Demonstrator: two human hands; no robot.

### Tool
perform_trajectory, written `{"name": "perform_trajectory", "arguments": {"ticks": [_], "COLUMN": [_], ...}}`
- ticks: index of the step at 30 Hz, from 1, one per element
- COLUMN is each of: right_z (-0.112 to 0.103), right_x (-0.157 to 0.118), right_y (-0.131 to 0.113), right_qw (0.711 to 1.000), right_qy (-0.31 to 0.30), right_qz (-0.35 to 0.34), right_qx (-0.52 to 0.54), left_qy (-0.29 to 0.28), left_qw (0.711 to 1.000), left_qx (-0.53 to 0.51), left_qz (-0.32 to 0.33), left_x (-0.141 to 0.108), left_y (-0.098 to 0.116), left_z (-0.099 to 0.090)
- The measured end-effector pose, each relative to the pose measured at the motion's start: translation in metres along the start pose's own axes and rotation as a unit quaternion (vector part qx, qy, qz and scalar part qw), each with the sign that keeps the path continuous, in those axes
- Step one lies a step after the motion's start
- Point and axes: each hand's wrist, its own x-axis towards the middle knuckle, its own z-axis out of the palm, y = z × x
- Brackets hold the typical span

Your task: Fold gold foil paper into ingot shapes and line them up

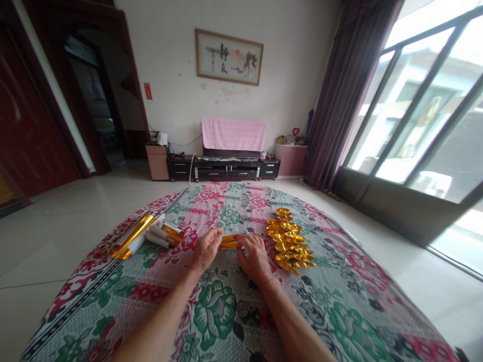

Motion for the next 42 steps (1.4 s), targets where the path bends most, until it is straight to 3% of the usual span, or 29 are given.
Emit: {"name": "perform_trajectory", "arguments": {"ticks": [2, 5, 8, 12, 20, 29, 42], "right_z": [0.001, 0.002, 0.002, 0.001, 0.002, -0.002, 0.004], "right_x": [-0.001, -0.001, -0.001, -0.001, -0.003, -0.002, 0.000], "right_y": [0.002, 0.002, 0.002, 0.002, 0.002, 0.000, 0.004], "right_qw": [1.000, 0.998, 0.998, 0.997, 0.997, 0.996, 0.996], "right_qy": [-0.024, -0.051, -0.060, -0.064, -0.062, -0.077, -0.059], "right_qz": [0.006, 0.013, 0.023, 0.032, 0.043, 0.039, 0.059], "right_qx": [-0.014, -0.024, -0.027, -0.020, -0.007, 0.020, 0.014], "left_qy": [0.036, 0.087, 0.052, -0.032, -0.105, -0.116, -0.087], "left_qw": [0.995, 0.963, 0.937, 0.922, 0.920, 0.935, 0.930], "left_qx": [0.072, 0.180, 0.247, 0.304, 0.315, 0.270, 0.309], "left_qz": [0.058, 0.183, 0.241, 0.236, 0.209, 0.200, 0.178], "left_x": [0.000, -0.002, -0.007, -0.013, -0.011, -0.007, -0.004], "left_y": [-0.002, 0.002, 0.011, 0.015, 0.008, 0.002, 0.001], "left_z": [0.003, 0.002, -0.001, -0.004, -0.009, -0.014, -0.007]}}
